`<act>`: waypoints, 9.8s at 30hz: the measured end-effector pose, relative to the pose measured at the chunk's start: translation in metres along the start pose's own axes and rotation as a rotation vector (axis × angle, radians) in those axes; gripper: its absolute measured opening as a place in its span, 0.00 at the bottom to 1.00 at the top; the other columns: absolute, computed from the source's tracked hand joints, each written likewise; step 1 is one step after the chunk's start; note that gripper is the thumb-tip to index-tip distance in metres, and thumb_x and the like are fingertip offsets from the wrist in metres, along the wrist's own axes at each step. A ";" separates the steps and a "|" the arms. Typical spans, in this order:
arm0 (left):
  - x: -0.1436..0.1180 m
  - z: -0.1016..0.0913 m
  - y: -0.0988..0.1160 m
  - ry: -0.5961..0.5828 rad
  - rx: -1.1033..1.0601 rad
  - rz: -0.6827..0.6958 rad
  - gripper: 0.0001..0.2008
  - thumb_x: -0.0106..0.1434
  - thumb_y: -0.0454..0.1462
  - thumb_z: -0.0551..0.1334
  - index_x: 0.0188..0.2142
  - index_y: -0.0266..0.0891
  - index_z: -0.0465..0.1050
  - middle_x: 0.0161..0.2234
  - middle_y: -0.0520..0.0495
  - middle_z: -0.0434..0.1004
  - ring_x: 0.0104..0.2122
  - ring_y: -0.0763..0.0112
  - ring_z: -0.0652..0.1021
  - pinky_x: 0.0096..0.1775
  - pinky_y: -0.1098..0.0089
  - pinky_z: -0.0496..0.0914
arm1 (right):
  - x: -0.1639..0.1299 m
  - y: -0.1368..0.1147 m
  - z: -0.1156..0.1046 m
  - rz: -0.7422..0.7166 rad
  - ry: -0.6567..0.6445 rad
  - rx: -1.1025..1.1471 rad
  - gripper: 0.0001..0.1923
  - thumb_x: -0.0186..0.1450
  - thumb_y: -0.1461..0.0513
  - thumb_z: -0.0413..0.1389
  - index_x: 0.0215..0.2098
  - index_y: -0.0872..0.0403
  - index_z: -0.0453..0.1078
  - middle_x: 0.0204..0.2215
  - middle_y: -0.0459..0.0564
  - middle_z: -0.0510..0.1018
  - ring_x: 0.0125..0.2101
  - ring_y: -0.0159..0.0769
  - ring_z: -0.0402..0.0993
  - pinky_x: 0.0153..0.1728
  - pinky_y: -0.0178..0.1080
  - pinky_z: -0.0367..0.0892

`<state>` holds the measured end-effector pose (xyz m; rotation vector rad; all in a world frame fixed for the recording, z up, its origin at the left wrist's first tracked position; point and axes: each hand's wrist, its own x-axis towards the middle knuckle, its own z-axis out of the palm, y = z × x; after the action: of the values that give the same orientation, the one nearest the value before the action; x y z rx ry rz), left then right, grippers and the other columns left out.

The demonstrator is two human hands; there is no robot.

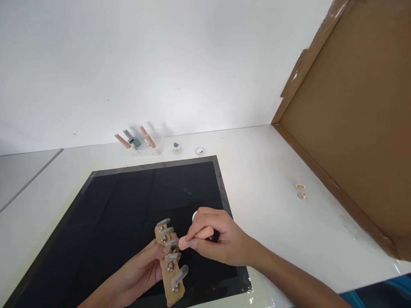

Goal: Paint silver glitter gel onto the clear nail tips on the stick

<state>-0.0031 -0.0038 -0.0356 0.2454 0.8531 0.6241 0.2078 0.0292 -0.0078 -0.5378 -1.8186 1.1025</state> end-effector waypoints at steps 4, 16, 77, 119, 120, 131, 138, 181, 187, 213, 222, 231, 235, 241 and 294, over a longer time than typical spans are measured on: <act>0.001 -0.001 -0.001 -0.010 0.002 0.008 0.12 0.47 0.33 0.71 0.31 0.37 0.71 0.25 0.54 0.73 0.26 0.75 0.73 0.34 0.69 0.66 | -0.001 0.001 0.002 0.047 -0.041 -0.021 0.06 0.64 0.67 0.54 0.37 0.53 0.71 0.28 0.47 0.77 0.29 0.32 0.69 0.30 0.35 0.67; -0.004 0.005 0.000 -0.002 0.112 -0.021 0.14 0.46 0.35 0.71 0.31 0.38 0.70 0.23 0.55 0.71 0.26 0.74 0.73 0.32 0.70 0.65 | -0.005 0.005 0.001 0.163 -0.004 0.098 0.04 0.65 0.65 0.55 0.36 0.53 0.72 0.28 0.46 0.73 0.29 0.30 0.67 0.31 0.34 0.64; -0.002 0.004 0.000 -0.077 0.336 0.035 0.08 0.49 0.33 0.66 0.26 0.38 0.66 0.23 0.57 0.62 0.25 0.76 0.67 0.31 0.73 0.63 | -0.001 0.006 -0.001 0.277 0.011 0.072 0.07 0.61 0.68 0.55 0.25 0.54 0.70 0.22 0.47 0.74 0.24 0.31 0.64 0.23 0.33 0.60; -0.007 -0.004 0.005 -0.127 -0.111 0.112 0.15 0.48 0.34 0.72 0.36 0.37 0.73 0.29 0.53 0.70 0.23 0.83 0.71 0.22 0.82 0.62 | 0.006 0.004 -0.013 0.503 0.286 -0.183 0.08 0.61 0.64 0.53 0.24 0.53 0.68 0.23 0.46 0.74 0.25 0.34 0.67 0.23 0.35 0.60; -0.007 -0.004 0.005 -0.135 -0.111 0.104 0.14 0.49 0.34 0.72 0.35 0.36 0.74 0.28 0.52 0.70 0.22 0.84 0.70 0.21 0.83 0.62 | 0.006 0.005 -0.013 0.495 0.278 -0.189 0.08 0.62 0.64 0.53 0.24 0.53 0.68 0.23 0.46 0.74 0.25 0.34 0.66 0.23 0.35 0.60; -0.008 -0.008 0.002 -0.198 -0.066 0.094 0.16 0.48 0.31 0.72 0.35 0.39 0.70 0.29 0.54 0.70 0.22 0.84 0.72 0.23 0.85 0.64 | 0.005 0.011 -0.015 0.655 0.337 0.082 0.10 0.62 0.56 0.56 0.28 0.54 0.71 0.20 0.43 0.71 0.18 0.27 0.59 0.19 0.32 0.55; -0.009 -0.004 -0.001 -0.063 0.009 0.098 0.19 0.48 0.42 0.72 0.36 0.39 0.68 0.18 0.59 0.65 0.12 0.88 0.60 0.13 0.84 0.51 | 0.005 0.010 -0.018 0.624 0.315 0.376 0.15 0.62 0.51 0.58 0.31 0.55 0.72 0.17 0.42 0.69 0.16 0.25 0.60 0.17 0.30 0.56; -0.005 0.004 0.000 -0.031 0.178 0.066 0.21 0.46 0.45 0.72 0.30 0.40 0.62 0.14 0.61 0.62 0.11 0.85 0.56 0.10 0.84 0.52 | -0.002 -0.004 0.000 0.255 -0.063 0.049 0.18 0.60 0.74 0.55 0.42 0.48 0.74 0.35 0.47 0.72 0.35 0.31 0.71 0.30 0.33 0.67; -0.004 0.003 0.001 -0.023 0.176 0.071 0.21 0.46 0.45 0.72 0.33 0.40 0.64 0.15 0.61 0.63 0.11 0.85 0.56 0.11 0.84 0.51 | -0.003 -0.004 0.001 0.255 -0.066 0.017 0.18 0.59 0.75 0.55 0.40 0.50 0.75 0.36 0.47 0.73 0.34 0.31 0.72 0.30 0.34 0.67; -0.006 0.002 -0.002 -0.114 0.226 0.080 0.20 0.47 0.46 0.71 0.31 0.40 0.63 0.14 0.62 0.63 0.10 0.86 0.54 0.11 0.84 0.54 | 0.002 -0.006 -0.007 0.367 -0.150 0.070 0.11 0.61 0.70 0.58 0.40 0.53 0.76 0.29 0.47 0.75 0.28 0.29 0.69 0.28 0.32 0.64; -0.007 0.003 -0.001 -0.121 0.227 0.085 0.21 0.47 0.47 0.71 0.30 0.40 0.62 0.13 0.62 0.62 0.10 0.86 0.54 0.11 0.84 0.53 | 0.000 -0.003 -0.006 0.329 -0.119 0.125 0.12 0.57 0.73 0.59 0.36 0.54 0.76 0.31 0.48 0.76 0.30 0.30 0.72 0.31 0.34 0.68; -0.006 0.002 0.000 -0.159 0.207 0.118 0.18 0.49 0.45 0.70 0.30 0.40 0.63 0.14 0.61 0.62 0.11 0.86 0.53 0.11 0.84 0.53 | 0.002 -0.005 -0.004 0.282 -0.118 0.071 0.15 0.58 0.74 0.56 0.37 0.52 0.78 0.33 0.49 0.76 0.31 0.31 0.73 0.26 0.32 0.66; -0.006 -0.002 -0.002 -0.132 0.212 0.125 0.20 0.47 0.45 0.71 0.30 0.40 0.64 0.15 0.61 0.62 0.12 0.85 0.54 0.11 0.84 0.53 | 0.001 -0.003 -0.006 0.245 -0.015 0.087 0.16 0.57 0.75 0.57 0.37 0.51 0.77 0.33 0.48 0.75 0.32 0.31 0.73 0.30 0.34 0.68; -0.005 0.001 -0.002 -0.167 0.309 0.175 0.18 0.51 0.47 0.69 0.29 0.40 0.62 0.14 0.60 0.61 0.12 0.84 0.55 0.12 0.83 0.54 | 0.000 -0.004 -0.006 0.233 -0.026 0.256 0.13 0.60 0.73 0.55 0.36 0.51 0.75 0.35 0.48 0.71 0.29 0.27 0.71 0.25 0.31 0.67; 0.001 0.006 -0.007 -0.022 0.632 0.379 0.18 0.52 0.46 0.67 0.29 0.39 0.61 0.20 0.59 0.62 0.14 0.85 0.61 0.16 0.80 0.62 | -0.004 -0.009 -0.003 0.200 -0.035 -0.056 0.11 0.61 0.73 0.54 0.36 0.51 0.68 0.35 0.48 0.75 0.37 0.34 0.73 0.31 0.35 0.69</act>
<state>0.0052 -0.0089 -0.0352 1.0016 0.9743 0.6855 0.2128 0.0231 -0.0016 -0.7507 -1.8608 1.2033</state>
